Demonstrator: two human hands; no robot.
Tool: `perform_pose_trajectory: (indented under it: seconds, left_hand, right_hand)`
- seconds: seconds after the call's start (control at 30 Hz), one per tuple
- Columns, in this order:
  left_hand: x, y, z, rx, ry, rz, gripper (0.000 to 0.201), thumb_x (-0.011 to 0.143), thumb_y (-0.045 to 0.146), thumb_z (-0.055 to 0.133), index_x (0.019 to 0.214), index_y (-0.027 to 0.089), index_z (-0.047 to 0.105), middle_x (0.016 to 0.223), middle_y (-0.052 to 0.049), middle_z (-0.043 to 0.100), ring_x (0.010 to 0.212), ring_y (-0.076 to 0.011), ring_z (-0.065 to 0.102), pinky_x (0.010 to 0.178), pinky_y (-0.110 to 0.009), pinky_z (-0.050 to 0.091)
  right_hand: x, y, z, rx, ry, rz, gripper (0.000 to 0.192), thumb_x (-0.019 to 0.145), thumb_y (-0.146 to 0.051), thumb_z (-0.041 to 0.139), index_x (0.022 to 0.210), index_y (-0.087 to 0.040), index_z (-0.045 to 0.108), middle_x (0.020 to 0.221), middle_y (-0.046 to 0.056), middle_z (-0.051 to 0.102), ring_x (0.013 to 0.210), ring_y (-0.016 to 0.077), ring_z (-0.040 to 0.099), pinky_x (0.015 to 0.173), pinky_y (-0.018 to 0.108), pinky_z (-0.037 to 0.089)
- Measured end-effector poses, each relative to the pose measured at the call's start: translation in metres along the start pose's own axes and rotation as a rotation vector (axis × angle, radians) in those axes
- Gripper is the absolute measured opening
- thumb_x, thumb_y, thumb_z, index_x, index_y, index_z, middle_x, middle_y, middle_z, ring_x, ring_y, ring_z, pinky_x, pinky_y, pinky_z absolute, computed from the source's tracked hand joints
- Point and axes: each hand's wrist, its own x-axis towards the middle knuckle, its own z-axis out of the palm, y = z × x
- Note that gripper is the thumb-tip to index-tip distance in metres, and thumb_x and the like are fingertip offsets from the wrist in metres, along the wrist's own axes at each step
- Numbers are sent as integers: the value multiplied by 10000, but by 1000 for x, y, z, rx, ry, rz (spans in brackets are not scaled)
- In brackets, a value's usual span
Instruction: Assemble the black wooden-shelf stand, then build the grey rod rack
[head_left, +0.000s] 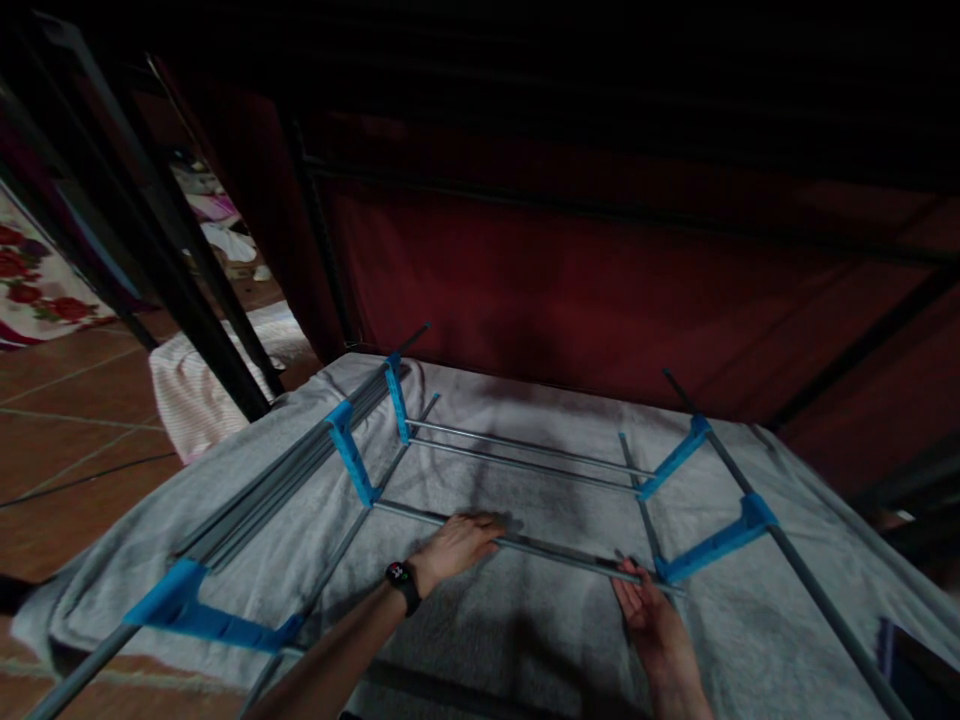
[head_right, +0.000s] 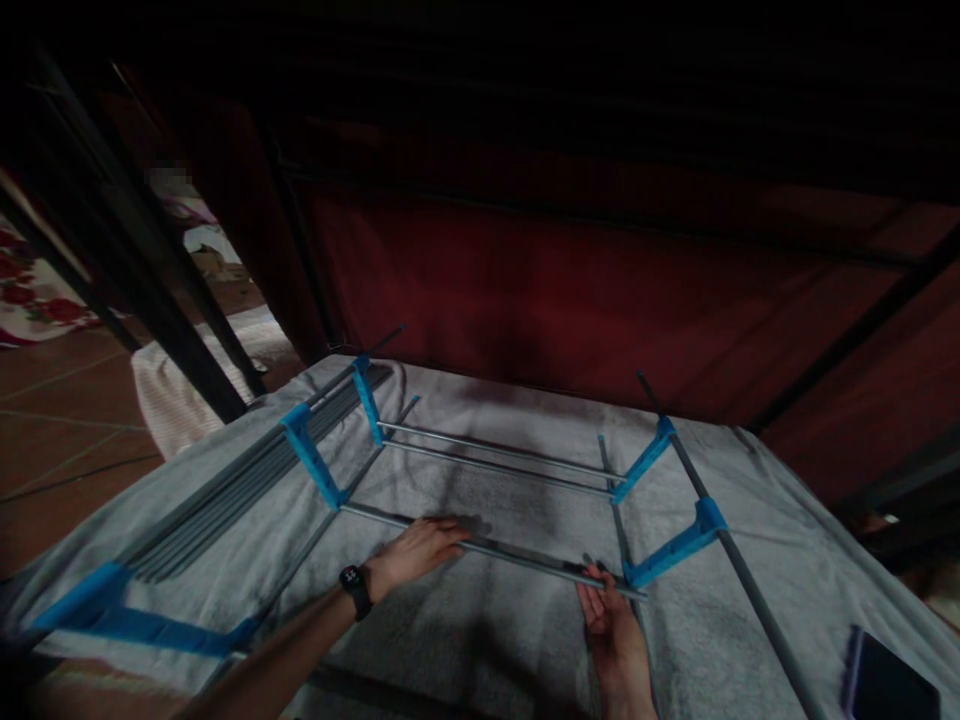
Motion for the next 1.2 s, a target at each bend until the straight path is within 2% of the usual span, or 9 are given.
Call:
perform_pose_trajectory:
  seconds: [0.17,0.3,0.5,0.73,0.83,0.97,1.2]
  left_hand:
    - [1,7,-3,9,-4,-42,273,974,247,463,1175,238,647,1227,-56,685,1070,-208,659,917,-325,492]
    - [-4,15,-2,-18,7,-89,291,969,224,454,1193,248,637,1231,-50,682,1094,-217,645,944,-349,482]
    - [4,34,0,-22,-15,-23,275,957,274,509,1205,274,627,1239,-47,674,1088,-219,647,926,-349,486]
    - [4,49,2,9,-20,-19,242,982,274,458,1148,257,634,1161,-48,696,1041,-214,661,896,-331,489]
    - [-2,49,4,-4,-6,-18,264,983,279,470,1201,281,619,1178,-42,687,1060,-206,651,907,-328,483]
    - [-7,45,1,-8,36,-65,292,974,316,515,1249,316,613,1225,-40,672,1085,-224,643,942,-360,478]
    - [2,51,-16,60,-27,-38,264,987,275,467,1186,253,640,1170,-72,688,1074,-243,648,962,-386,470]
  right_hand:
    - [3,-4,-4,64,46,68,226,624,-252,807,807,-194,687,875,32,764,843,191,739,766,277,622]
    - [9,-2,-14,64,59,78,229,630,-240,796,828,-204,688,888,34,767,819,191,745,727,269,633]
    - [17,3,-26,77,59,115,292,594,-262,805,851,-202,679,869,25,769,769,183,745,686,253,637]
    - [19,-3,-29,61,170,213,258,581,-281,780,788,-203,649,746,26,741,590,162,706,552,226,614]
    - [16,-4,-26,56,164,206,265,567,-251,785,784,-205,641,759,30,743,617,164,713,567,229,619]
    - [9,-3,-17,1,77,90,332,550,-231,806,844,-216,653,803,10,751,718,165,731,650,229,632]
    - [9,2,-12,61,64,78,335,593,-259,820,885,-210,662,827,-6,755,740,138,728,706,215,621]
